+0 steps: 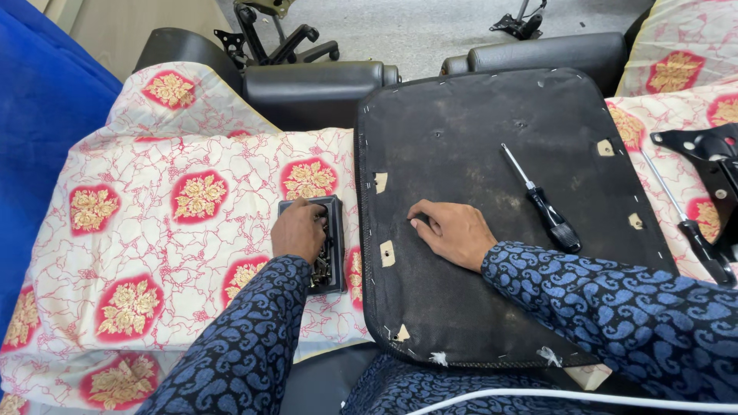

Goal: The person uses a screwdriver to fasten screws into a black seat cushion placed on a patterned cloth. They pick screws from a tray, align them with holes in the cushion, and tighten them with the screwdriver.

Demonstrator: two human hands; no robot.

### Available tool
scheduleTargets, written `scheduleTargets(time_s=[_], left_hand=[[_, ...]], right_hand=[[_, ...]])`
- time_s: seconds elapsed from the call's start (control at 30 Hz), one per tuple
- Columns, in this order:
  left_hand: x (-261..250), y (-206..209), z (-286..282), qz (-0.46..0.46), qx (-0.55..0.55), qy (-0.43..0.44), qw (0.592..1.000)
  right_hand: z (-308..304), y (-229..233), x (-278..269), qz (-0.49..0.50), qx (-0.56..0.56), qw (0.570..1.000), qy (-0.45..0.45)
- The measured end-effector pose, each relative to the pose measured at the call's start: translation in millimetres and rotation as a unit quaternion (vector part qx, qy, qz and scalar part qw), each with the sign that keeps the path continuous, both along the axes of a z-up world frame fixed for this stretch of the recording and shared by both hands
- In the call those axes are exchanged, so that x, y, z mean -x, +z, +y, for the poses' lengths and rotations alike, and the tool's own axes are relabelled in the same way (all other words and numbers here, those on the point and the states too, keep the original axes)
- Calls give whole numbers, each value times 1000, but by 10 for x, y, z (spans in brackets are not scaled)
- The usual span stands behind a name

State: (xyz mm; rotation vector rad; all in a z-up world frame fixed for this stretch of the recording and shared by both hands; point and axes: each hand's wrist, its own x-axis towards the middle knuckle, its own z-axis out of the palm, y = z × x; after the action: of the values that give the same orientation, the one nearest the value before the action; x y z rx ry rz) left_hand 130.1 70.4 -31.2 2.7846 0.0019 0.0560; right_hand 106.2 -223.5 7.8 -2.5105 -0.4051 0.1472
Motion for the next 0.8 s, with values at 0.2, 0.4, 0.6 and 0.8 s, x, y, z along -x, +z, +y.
scheduleTargets(time_s=[0.2, 0.4, 0.6, 0.8], left_hand=[[-60, 41, 179, 48, 61, 38, 996], [-165, 180, 510, 91, 64, -1, 994], [-81, 299, 552, 160, -13, -37, 986], [-2, 354, 427, 158, -160, -103, 969]], right_hand=[[15, -98, 93, -64, -48, 996, -30], [36, -102, 132, -71, -61, 995, -45], [51, -101, 136, -69, -47, 995, -48], [99, -87, 121, -58, -16, 997, -53]])
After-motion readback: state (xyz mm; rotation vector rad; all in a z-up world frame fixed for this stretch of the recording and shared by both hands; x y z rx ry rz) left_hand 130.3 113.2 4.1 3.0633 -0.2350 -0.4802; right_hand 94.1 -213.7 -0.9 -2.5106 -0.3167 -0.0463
